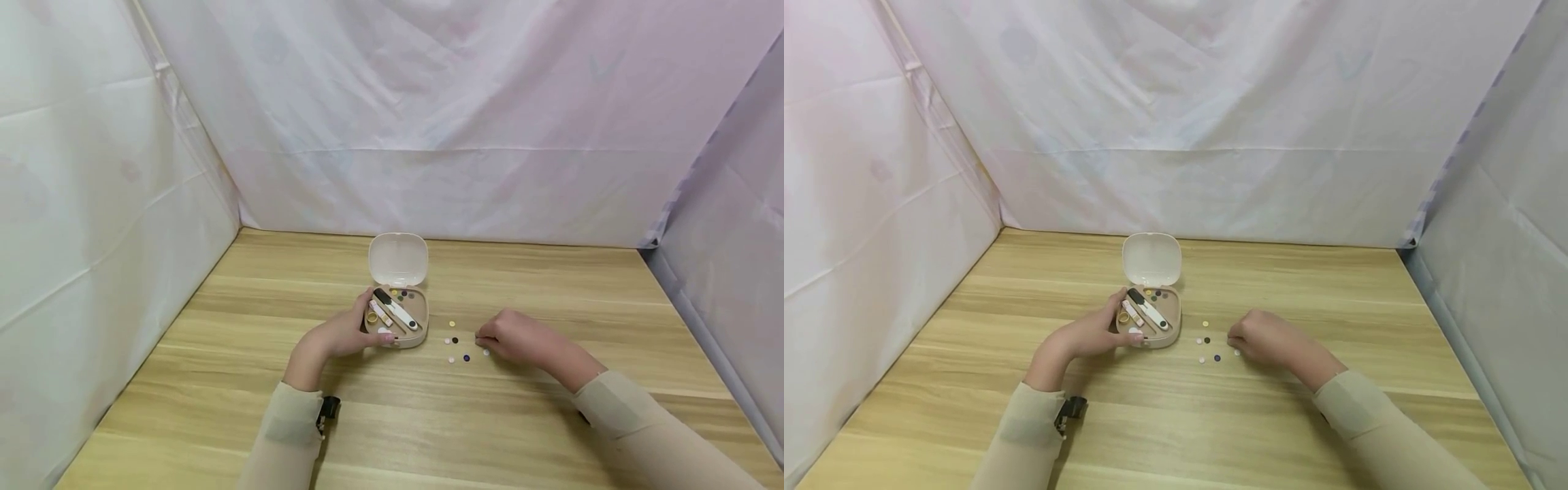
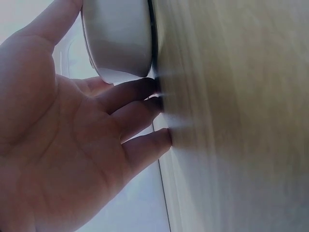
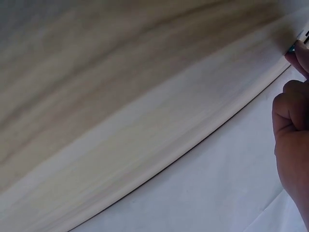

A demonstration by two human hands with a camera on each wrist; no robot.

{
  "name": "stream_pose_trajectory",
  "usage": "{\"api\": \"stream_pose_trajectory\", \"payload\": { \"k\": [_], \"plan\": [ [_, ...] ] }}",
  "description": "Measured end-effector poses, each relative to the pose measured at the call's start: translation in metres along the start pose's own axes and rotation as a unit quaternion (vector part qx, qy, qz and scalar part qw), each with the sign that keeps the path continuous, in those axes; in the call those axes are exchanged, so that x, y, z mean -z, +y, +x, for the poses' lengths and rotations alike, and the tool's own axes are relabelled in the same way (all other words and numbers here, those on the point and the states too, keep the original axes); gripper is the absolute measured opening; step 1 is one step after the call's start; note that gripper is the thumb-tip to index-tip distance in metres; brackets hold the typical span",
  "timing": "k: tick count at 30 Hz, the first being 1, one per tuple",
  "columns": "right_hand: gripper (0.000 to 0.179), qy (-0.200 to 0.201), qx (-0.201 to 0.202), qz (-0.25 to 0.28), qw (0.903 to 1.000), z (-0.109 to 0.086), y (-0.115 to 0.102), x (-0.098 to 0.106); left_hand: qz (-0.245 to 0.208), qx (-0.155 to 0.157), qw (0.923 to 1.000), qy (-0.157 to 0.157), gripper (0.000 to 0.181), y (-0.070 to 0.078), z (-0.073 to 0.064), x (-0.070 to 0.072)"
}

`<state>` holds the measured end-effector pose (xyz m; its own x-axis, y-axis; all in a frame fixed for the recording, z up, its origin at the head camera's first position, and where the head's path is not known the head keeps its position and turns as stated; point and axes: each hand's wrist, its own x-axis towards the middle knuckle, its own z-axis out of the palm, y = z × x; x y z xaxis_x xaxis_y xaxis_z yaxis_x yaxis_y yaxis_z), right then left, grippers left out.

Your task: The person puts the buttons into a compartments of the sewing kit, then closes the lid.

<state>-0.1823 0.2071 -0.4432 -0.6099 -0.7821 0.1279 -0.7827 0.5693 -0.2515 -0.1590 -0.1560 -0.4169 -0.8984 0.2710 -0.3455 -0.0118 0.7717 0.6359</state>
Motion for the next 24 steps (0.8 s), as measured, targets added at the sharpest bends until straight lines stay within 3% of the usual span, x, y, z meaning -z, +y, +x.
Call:
{"api": "stream_pose_trajectory", "payload": {
  "k": [3, 12, 24],
  "plan": [
    [0.014, -0.008, -0.010, 0.008, 0.9999, 0.001, -0.001, 0.000, 0.005, 0.001, 1.0000, 0.002, 0.117, 0.000, -0.001, 0.000],
    [0.005, -0.037, -0.090, 0.088, 0.9913, 0.006, 0.001, 0.006, 0.001, -0.006, 1.0000, 0.001, 0.116, 0.001, 0.000, -0.001],
    [0.005, -0.042, -0.119, 0.126, 0.9840, 0.008, 0.010, 0.002, 0.011, -0.007, 0.9999, 0.004, 0.119, 0.001, 0.000, -0.001]
  ]
}}
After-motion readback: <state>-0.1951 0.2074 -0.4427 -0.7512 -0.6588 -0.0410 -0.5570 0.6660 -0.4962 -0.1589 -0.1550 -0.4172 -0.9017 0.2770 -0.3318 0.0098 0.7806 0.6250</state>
